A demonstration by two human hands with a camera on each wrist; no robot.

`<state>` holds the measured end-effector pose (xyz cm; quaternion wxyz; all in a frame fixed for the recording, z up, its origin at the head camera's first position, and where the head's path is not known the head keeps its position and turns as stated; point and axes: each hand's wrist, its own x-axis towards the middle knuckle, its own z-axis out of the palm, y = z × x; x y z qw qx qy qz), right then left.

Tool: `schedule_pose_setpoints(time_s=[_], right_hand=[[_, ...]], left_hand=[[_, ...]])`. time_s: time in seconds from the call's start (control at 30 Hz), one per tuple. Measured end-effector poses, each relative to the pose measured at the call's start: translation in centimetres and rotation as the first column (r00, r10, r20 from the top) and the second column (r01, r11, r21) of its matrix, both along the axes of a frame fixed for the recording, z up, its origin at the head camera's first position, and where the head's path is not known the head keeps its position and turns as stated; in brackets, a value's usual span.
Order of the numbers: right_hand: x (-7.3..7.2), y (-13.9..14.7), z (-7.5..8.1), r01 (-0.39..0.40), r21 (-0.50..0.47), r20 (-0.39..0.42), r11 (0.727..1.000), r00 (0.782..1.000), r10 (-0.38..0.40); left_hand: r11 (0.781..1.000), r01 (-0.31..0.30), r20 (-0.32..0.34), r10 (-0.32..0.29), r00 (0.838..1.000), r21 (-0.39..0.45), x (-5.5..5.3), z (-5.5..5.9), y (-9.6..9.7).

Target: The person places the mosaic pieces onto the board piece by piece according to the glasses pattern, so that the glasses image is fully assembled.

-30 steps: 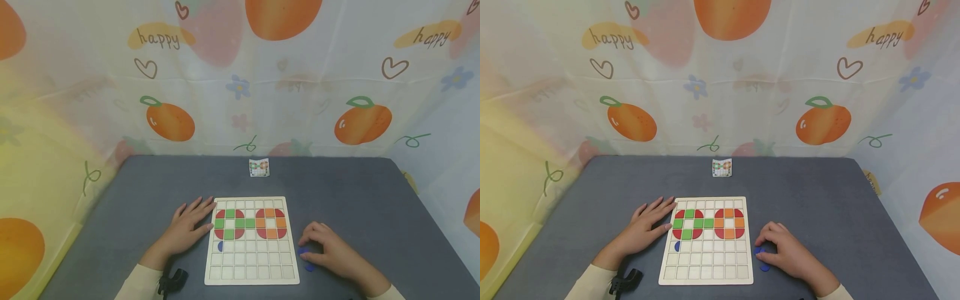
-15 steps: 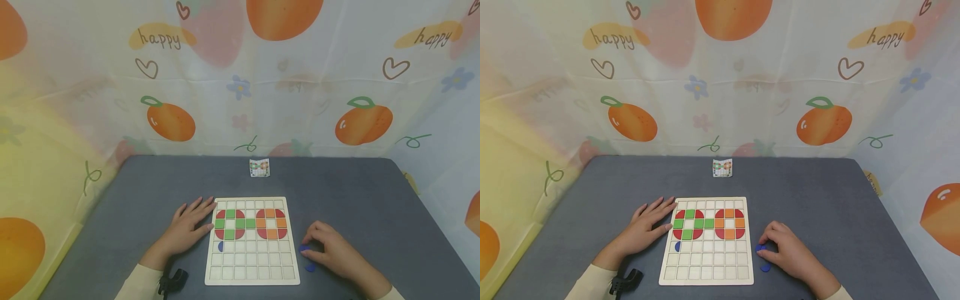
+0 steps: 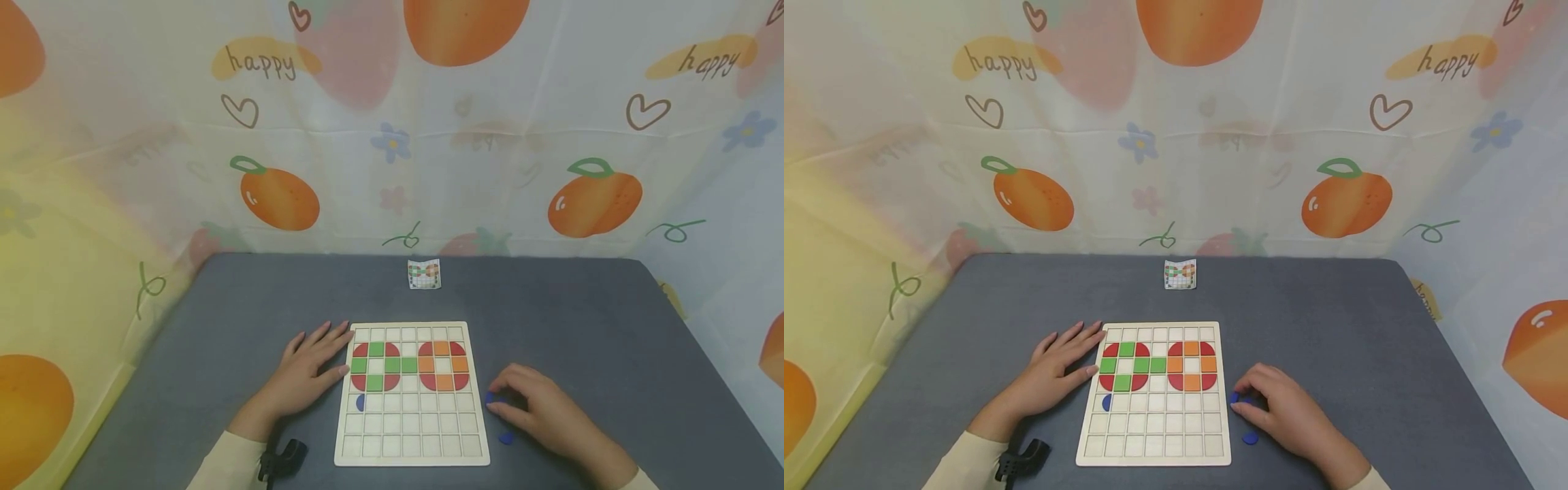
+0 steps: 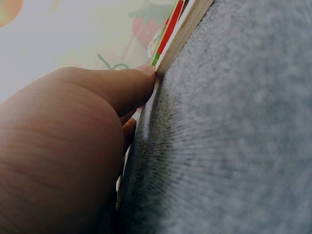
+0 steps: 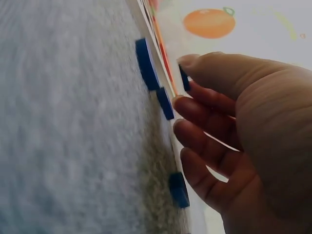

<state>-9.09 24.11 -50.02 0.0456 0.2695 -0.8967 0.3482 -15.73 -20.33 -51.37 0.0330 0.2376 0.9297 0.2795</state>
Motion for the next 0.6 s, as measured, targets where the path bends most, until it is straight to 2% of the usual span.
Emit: schedule_pose_setpoints(time_s=[0.2, 0.43, 0.6], right_hand=[[0.1, -1.4, 0.8, -0.029, -0.031, 0.066, 0.999, 0.997, 0.031], [0.1, -4.8, 0.6, -0.133, -0.091, 0.027, 0.987, 0.99, 0.136], [0.3, -7.9, 0.9, -0.193, -0.06, 0.097, 0.979, 0.975, 0.199]], left_hand=[[1.0, 0.008, -0.016, -0.007, 1.0, 0.017, 0.1, 0.1, 0.0], [1.0, -0.001, -0.007, 0.001, 1.0, 0.007, 0.1, 0.0, 0.0], [1.0, 0.001, -0.003, -0.001, 1.0, 0.003, -0.1, 0.0, 0.0]])
